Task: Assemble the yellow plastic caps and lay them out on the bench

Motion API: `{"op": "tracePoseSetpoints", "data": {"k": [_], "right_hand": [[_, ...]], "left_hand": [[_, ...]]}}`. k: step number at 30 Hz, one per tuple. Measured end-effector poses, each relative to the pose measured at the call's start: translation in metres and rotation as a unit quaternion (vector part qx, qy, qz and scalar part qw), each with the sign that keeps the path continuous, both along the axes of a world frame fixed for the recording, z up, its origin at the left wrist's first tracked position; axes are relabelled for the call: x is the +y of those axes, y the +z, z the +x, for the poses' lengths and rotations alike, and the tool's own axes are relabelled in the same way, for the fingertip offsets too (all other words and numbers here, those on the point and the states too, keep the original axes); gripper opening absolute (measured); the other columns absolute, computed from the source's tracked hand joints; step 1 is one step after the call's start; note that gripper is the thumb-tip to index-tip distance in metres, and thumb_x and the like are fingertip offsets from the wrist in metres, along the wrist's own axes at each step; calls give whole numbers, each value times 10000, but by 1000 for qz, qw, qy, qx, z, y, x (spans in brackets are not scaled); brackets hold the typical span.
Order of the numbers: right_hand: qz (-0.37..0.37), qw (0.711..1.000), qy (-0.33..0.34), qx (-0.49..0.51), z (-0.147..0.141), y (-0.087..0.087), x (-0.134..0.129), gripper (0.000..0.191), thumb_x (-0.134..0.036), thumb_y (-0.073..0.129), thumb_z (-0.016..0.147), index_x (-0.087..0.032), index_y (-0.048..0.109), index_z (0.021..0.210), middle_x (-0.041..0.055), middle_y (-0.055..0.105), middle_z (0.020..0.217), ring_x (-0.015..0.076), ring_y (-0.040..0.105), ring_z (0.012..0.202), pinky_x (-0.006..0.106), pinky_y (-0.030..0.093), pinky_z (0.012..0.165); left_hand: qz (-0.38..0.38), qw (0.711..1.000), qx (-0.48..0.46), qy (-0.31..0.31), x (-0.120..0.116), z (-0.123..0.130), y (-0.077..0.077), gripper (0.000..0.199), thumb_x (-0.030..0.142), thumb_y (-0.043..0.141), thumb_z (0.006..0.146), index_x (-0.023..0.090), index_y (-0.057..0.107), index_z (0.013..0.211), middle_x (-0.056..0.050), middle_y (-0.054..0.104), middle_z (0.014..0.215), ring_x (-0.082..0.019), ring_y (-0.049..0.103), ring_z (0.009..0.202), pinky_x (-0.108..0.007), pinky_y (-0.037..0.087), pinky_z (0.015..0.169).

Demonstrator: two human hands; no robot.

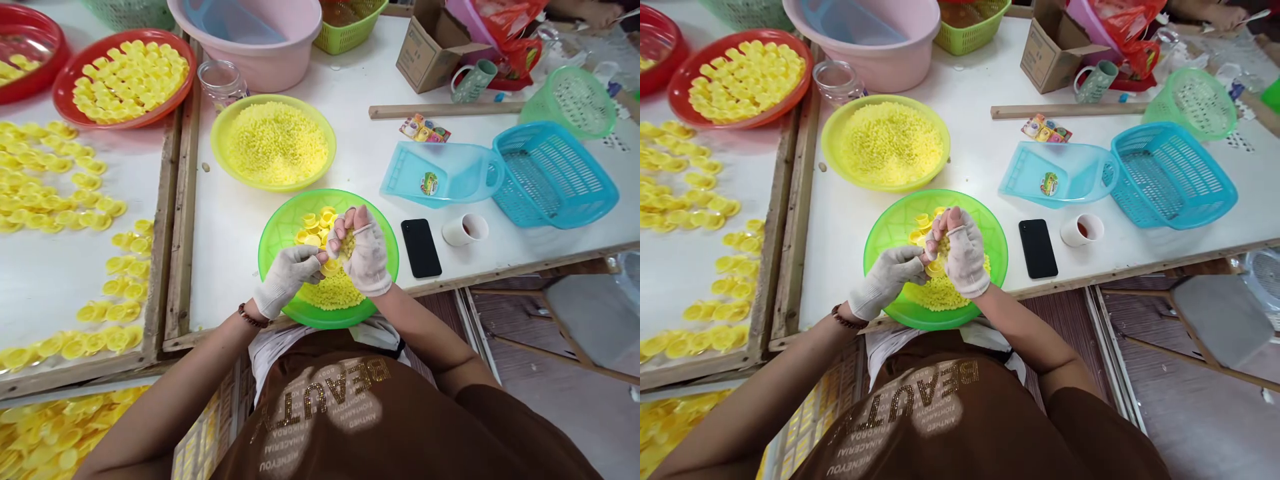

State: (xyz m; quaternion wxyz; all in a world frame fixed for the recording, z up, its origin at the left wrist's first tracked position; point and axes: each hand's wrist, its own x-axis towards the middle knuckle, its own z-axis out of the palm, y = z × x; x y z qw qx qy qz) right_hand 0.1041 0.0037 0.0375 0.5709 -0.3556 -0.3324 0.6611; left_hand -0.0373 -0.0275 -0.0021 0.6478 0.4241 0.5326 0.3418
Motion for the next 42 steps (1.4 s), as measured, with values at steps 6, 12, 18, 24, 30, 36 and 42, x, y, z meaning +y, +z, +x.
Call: {"op": "tracePoseSetpoints", "data": {"k": [6,12,18,24,30,36,42], "right_hand": [[-9,1000,3,-20,5,-2,0,560,-746,598,893,-240,407,750,-50,409,663,77,394,489,211,299,409],[-62,995,60,-52,31,-9,-4,536,-721,637,880,-237,439,765,-71,406,627,53,298,430,202,225,387],[-124,964,195,-130,47,-26,-13,366,-559,664,913,-214,558,856,-72,476,628,43,349,422,170,203,385],[-95,952,235,-169,48,-22,-20,211,-428,618,937,-224,582,978,-72,499,649,49,364,436,166,266,404],[-22,946,266,-182,43,-13,-24,300,-498,523,1013,-222,618,1085,-78,452,583,66,342,427,185,273,409],[-33,949,255,-181,47,-15,-27,232,-423,554,994,-244,615,1128,-72,471,610,73,336,429,196,242,411],[26,886,292,-358,58,-31,-32,191,-399,523,1009,-256,629,1081,-37,523,631,131,449,469,267,351,450]], "left_hand": [[10,1000,0,3,-2,0,-1,365,503,767,782,147,734,860,-24,667,701,-130,628,612,-246,547,597],[35,999,11,16,-3,-6,9,373,498,767,797,151,731,928,-28,678,759,-135,626,632,-256,541,618],[117,984,131,2,-4,-11,13,240,412,714,835,174,698,819,-35,673,749,-150,615,662,-251,500,592],[38,999,37,6,-2,-17,18,343,493,757,811,165,675,868,-26,662,729,-149,640,625,-271,550,617],[26,999,23,-11,-1,-14,16,368,501,788,792,163,648,833,-17,648,711,-138,652,613,-245,549,587],[28,1000,-1,6,-9,-18,22,297,423,742,843,148,649,905,-28,677,771,-147,701,651,-254,591,613],[93,986,39,131,-20,-95,31,335,363,701,883,117,658,1107,-77,729,898,-162,726,712,-285,617,672]]}}
